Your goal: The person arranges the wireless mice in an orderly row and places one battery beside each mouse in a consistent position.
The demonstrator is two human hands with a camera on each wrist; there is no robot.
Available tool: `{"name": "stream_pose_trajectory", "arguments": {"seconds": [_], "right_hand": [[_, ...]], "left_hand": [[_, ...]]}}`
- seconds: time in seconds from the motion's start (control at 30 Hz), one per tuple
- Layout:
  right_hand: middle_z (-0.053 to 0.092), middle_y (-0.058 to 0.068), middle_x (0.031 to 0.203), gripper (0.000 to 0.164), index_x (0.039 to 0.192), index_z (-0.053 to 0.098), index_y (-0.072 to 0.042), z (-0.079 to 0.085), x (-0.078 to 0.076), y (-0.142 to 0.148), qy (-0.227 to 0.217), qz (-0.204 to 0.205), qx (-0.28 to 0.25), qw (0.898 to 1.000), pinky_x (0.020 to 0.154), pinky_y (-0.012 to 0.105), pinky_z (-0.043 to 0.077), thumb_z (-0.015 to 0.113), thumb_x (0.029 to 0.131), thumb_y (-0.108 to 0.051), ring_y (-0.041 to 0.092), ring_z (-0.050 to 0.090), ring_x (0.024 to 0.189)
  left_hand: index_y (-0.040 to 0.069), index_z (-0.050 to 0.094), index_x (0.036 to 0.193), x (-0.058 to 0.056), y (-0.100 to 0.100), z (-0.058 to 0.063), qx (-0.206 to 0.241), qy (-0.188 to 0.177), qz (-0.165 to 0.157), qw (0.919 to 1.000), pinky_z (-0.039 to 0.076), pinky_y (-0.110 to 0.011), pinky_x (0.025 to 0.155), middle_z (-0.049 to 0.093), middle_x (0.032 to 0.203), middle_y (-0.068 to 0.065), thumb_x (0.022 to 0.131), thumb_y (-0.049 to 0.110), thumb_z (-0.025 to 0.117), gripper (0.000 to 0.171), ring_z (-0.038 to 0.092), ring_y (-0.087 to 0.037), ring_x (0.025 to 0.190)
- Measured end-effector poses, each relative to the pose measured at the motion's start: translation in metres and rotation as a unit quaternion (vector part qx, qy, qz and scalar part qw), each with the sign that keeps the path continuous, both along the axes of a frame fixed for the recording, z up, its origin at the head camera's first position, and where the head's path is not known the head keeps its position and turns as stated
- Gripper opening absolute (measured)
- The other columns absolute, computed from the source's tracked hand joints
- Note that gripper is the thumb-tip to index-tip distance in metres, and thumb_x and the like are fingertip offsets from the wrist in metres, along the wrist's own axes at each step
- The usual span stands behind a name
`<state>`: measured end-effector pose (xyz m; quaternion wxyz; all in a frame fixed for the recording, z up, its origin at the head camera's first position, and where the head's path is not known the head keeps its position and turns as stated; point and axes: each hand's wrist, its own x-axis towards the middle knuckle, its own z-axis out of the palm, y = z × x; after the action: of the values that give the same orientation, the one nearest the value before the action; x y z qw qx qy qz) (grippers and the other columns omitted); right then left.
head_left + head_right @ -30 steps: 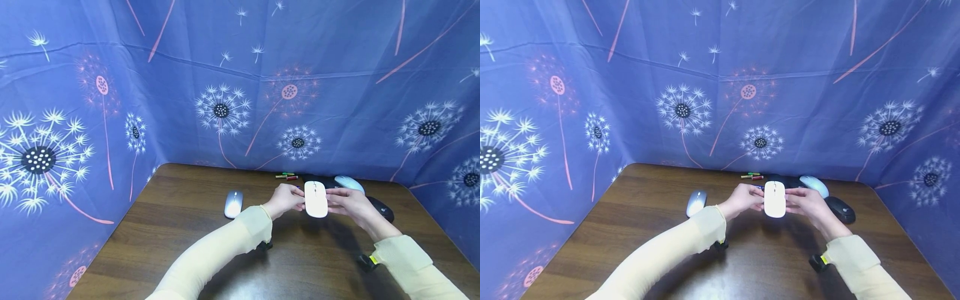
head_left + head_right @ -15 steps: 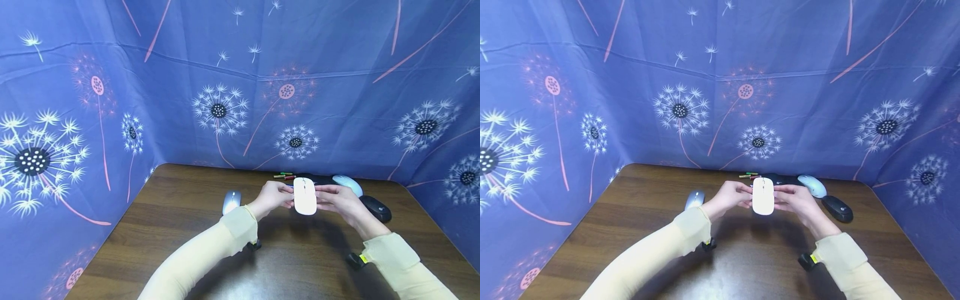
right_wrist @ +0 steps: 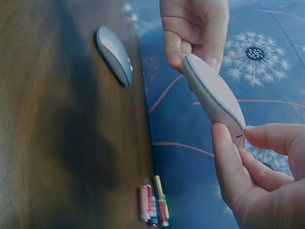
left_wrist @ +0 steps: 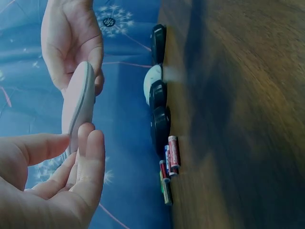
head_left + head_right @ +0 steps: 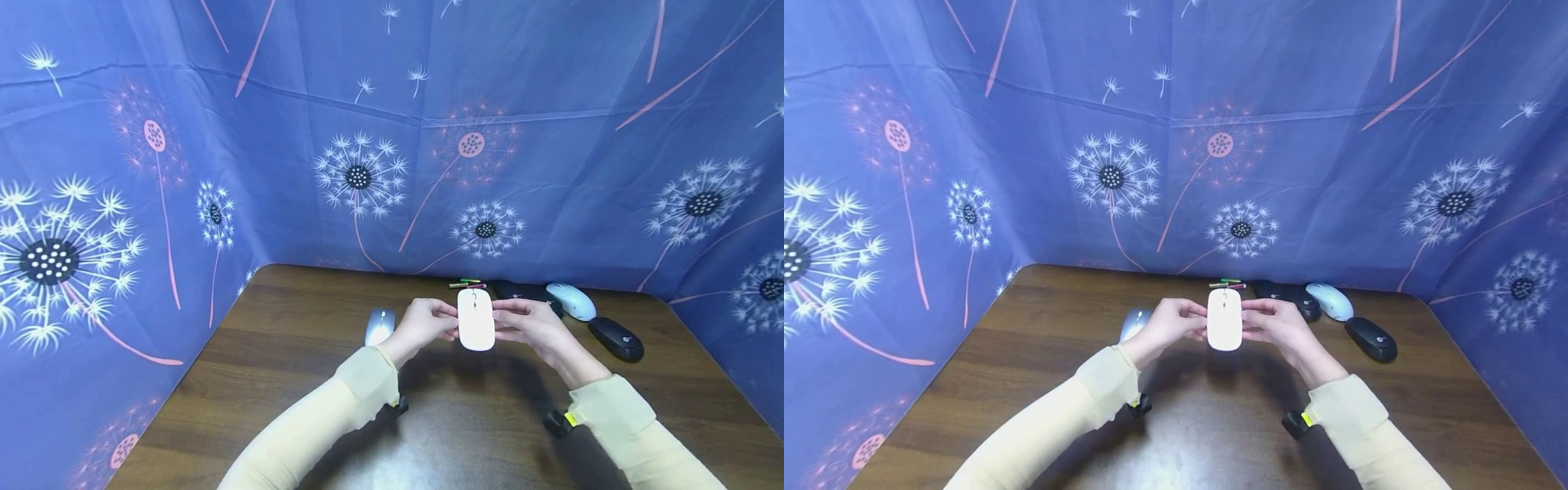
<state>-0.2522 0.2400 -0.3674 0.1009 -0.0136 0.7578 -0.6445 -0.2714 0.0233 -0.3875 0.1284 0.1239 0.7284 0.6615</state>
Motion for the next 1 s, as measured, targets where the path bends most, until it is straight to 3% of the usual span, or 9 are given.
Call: {"name": "stream_pose_trajectory", "arguments": {"seconds": [0.17, 0.43, 0.73, 1.0], "right_hand": [[0.060, 0.013, 0.106, 0.050, 0.132, 0.039, 0.016, -0.007, -0.002, -0.009, -0.011, -0.002, -0.006, 1.000, 0.080, 0.035, 0.055, 0.058, 0.093, -0.008, 0.013, 0.066, 0.087], [0.056, 0.021, 0.116, 0.048, 0.131, 0.041, 0.014, -0.024, -0.006, -0.023, -0.028, -0.012, -0.020, 0.999, 0.080, 0.036, 0.055, 0.059, 0.092, -0.008, 0.016, 0.066, 0.087], [0.063, 0.013, 0.102, 0.046, 0.129, 0.043, 0.014, -0.047, -0.013, -0.034, -0.042, -0.020, -0.045, 0.998, 0.079, 0.036, 0.056, 0.059, 0.092, -0.006, 0.017, 0.066, 0.085], [0.065, 0.012, 0.097, 0.042, 0.128, 0.047, 0.013, -0.066, -0.018, -0.041, -0.056, -0.030, -0.043, 0.997, 0.077, 0.035, 0.056, 0.059, 0.092, -0.005, 0.017, 0.065, 0.080]], "left_hand": [[-0.007, 0.065, 0.102, -0.001, -0.008, -0.004, -0.012, -0.002, 0.008, 0.9999, 0.058, -0.035, 0.068, 0.070, 0.080, -0.014, 0.084, 0.000, 0.067, 0.019, 0.068, -0.018, 0.065], [-0.010, 0.064, 0.101, 0.001, -0.019, -0.015, -0.009, -0.005, 0.024, 0.9997, 0.058, -0.036, 0.066, 0.069, 0.083, -0.020, 0.083, -0.004, 0.065, 0.018, 0.068, -0.026, 0.069], [-0.011, 0.063, 0.102, -0.002, -0.026, -0.032, -0.034, 0.001, 0.032, 0.9989, 0.058, -0.032, 0.064, 0.067, 0.084, -0.019, 0.085, -0.004, 0.061, 0.018, 0.066, -0.023, 0.068], [-0.012, 0.062, 0.099, -0.005, -0.025, -0.052, -0.029, -0.016, 0.057, 0.9978, 0.057, -0.030, 0.061, 0.066, 0.081, -0.016, 0.084, -0.007, 0.057, 0.016, 0.060, -0.014, 0.061]]}}
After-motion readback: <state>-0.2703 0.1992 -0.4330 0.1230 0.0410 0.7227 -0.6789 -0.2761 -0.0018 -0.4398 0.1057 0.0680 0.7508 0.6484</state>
